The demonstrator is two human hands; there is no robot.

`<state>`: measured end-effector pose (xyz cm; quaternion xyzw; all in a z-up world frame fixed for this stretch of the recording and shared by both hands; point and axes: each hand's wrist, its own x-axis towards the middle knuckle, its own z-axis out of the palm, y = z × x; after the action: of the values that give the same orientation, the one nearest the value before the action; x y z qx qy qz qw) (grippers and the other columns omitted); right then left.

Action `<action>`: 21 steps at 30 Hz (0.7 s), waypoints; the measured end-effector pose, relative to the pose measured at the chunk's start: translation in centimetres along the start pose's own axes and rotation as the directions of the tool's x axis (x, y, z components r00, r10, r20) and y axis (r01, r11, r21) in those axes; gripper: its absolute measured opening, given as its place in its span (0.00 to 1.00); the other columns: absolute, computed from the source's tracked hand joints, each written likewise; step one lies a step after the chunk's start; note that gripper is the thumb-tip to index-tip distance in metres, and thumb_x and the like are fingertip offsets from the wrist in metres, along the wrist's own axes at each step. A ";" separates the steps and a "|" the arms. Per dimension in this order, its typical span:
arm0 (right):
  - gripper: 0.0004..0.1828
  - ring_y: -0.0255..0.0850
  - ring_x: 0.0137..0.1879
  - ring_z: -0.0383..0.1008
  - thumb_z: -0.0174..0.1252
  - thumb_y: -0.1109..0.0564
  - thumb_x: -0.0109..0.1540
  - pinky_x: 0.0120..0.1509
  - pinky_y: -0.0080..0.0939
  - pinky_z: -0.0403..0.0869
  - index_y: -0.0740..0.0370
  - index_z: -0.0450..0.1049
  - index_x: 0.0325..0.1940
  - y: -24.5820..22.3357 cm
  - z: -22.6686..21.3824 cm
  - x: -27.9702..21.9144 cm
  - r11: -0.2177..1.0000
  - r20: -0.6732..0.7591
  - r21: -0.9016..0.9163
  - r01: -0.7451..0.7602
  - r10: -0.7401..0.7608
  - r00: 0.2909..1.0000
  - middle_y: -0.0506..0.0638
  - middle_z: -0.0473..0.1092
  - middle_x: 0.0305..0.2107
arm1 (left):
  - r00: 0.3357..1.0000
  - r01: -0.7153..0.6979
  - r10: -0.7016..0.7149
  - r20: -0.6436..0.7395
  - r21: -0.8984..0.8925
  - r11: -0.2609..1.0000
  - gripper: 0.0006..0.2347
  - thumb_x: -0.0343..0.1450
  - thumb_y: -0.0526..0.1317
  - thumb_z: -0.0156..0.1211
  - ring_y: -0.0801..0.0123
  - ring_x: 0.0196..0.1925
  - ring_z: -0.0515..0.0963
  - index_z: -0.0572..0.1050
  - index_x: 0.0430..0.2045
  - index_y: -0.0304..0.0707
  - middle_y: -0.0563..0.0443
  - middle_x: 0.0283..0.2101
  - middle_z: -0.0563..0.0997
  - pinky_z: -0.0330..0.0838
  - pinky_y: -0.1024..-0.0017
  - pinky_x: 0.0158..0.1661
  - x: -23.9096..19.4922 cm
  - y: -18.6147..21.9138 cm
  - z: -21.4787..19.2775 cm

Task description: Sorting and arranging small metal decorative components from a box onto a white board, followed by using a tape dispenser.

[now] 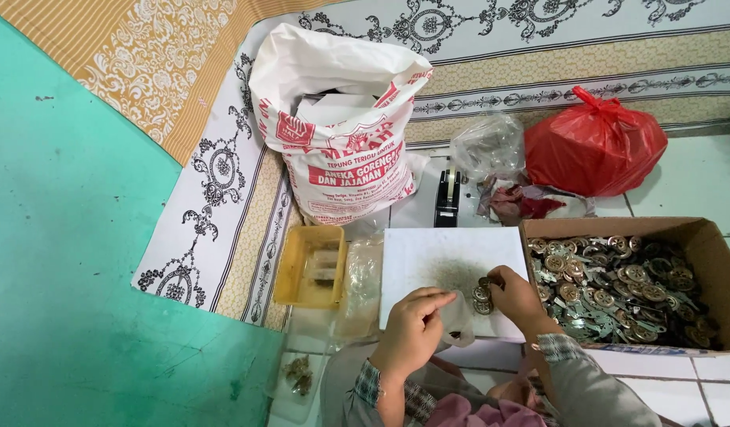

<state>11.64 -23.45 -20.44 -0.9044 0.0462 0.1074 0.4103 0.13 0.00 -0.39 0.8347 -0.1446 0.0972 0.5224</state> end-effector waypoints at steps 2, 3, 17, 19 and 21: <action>0.17 0.43 0.42 0.80 0.61 0.60 0.61 0.49 0.41 0.77 0.61 0.77 0.54 0.1 -0.2 -0.6 0.998 -0.044 0.064 0.024 -0.022 0.999 0.53 0.80 0.40 | 1.000 0.005 -0.005 0.001 -0.007 1.000 0.17 0.63 0.23 0.54 0.72 0.25 0.74 0.81 0.44 0.31 0.43 0.50 0.84 0.69 0.76 0.26 0.1 0.1 0.1; 0.16 0.40 0.38 0.76 0.61 0.63 0.61 0.45 0.38 0.75 0.64 0.77 0.53 -0.1 -0.4 -1.2 0.973 -0.170 0.205 0.105 -0.070 0.983 0.52 0.79 0.36 | 1.000 0.004 -0.004 0.003 -0.005 1.000 0.17 0.63 0.23 0.54 0.72 0.24 0.73 0.82 0.44 0.31 0.43 0.50 0.84 0.68 0.76 0.26 0.1 0.3 0.1; 0.17 0.41 0.46 0.73 0.65 0.68 0.51 0.49 0.36 0.74 0.61 0.80 0.44 -14.6 -9.8 -13.1 0.533 -0.235 -0.010 0.846 -0.824 0.516 0.48 0.77 0.43 | 0.999 0.051 -0.051 0.019 -0.019 0.999 0.15 0.63 0.24 0.51 0.63 0.43 0.84 0.82 0.39 0.29 0.46 0.46 0.85 0.77 0.74 0.41 0.2 0.3 2.4; 0.17 0.41 0.49 0.75 0.64 0.71 0.51 0.54 0.38 0.73 0.62 0.80 0.44 -13.0 -9.2 -12.1 0.624 -0.347 0.092 0.776 -0.710 0.613 0.49 0.77 0.44 | 0.999 0.047 -0.047 0.016 -0.030 0.998 0.16 0.64 0.24 0.53 0.68 0.36 0.82 0.82 0.43 0.31 0.46 0.49 0.84 0.74 0.77 0.33 0.0 -0.2 2.4; 0.13 0.40 0.45 0.75 0.62 0.71 0.54 0.50 0.36 0.74 0.65 0.79 0.42 -11.3 -8.8 -10.7 0.664 -0.399 0.133 0.736 -0.644 0.653 0.50 0.76 0.41 | 0.999 0.036 -0.035 0.017 -0.052 0.998 0.16 0.64 0.23 0.53 0.71 0.31 0.77 0.82 0.43 0.31 0.46 0.50 0.84 0.71 0.78 0.30 -0.1 0.9 1.9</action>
<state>4.51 -22.66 -4.06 -0.7883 -0.2248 -0.2136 0.5315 -0.28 -2.03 -0.47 0.8241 -0.1362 0.0775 0.5443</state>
